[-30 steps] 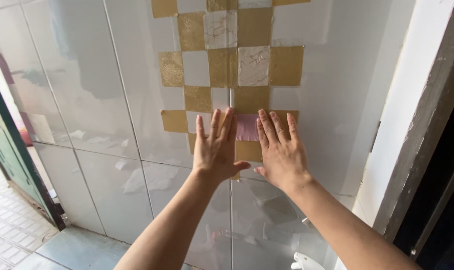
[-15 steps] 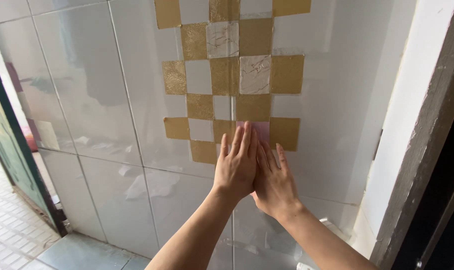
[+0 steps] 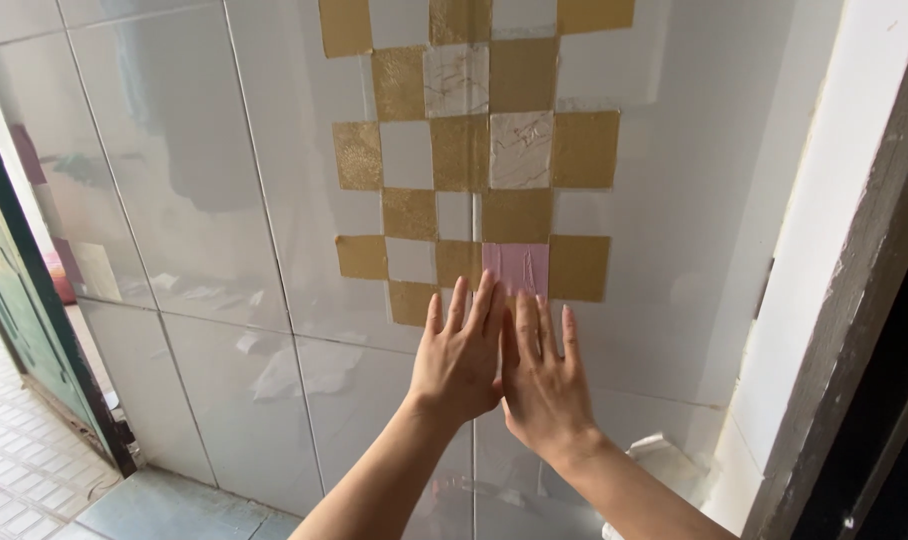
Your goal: Measuring, cutting, and applying decorative vinyl stickers to a tiled wall using a squeegee and scissors.
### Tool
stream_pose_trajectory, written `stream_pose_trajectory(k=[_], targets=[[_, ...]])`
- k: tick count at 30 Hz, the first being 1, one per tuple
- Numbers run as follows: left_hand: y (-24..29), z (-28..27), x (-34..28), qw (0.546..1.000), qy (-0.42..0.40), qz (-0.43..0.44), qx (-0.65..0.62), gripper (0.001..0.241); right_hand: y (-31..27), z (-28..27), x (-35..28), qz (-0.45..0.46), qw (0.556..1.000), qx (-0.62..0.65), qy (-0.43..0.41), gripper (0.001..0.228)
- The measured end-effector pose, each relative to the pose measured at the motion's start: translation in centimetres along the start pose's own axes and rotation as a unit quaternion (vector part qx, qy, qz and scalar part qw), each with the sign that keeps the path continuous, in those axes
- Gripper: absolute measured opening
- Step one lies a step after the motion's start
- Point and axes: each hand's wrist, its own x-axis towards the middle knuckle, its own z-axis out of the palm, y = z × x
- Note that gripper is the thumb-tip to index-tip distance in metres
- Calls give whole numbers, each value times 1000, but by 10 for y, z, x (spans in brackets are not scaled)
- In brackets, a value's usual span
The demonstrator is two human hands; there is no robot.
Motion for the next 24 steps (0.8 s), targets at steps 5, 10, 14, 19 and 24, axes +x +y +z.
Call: stream_pose_trajectory(k=[5, 10, 14, 19, 24], targets=[[15, 1, 16, 991, 116, -16, -65, 114, 19, 27, 19, -7, 982, 67, 174, 107], [13, 19, -1, 992, 101, -1, -78, 116, -4, 47, 4, -12, 975, 101, 198, 106], [1, 14, 7, 989, 144, 6, -38, 109, -6, 58, 17, 2, 959, 121, 258, 101], [1, 27, 15, 978, 173, 20, -110, 114, 5, 53, 24, 5, 939, 108, 326, 95], [-13, 20, -1, 983, 158, 39, -89, 116, 3, 58, 24, 21, 946, 17, 323, 92]])
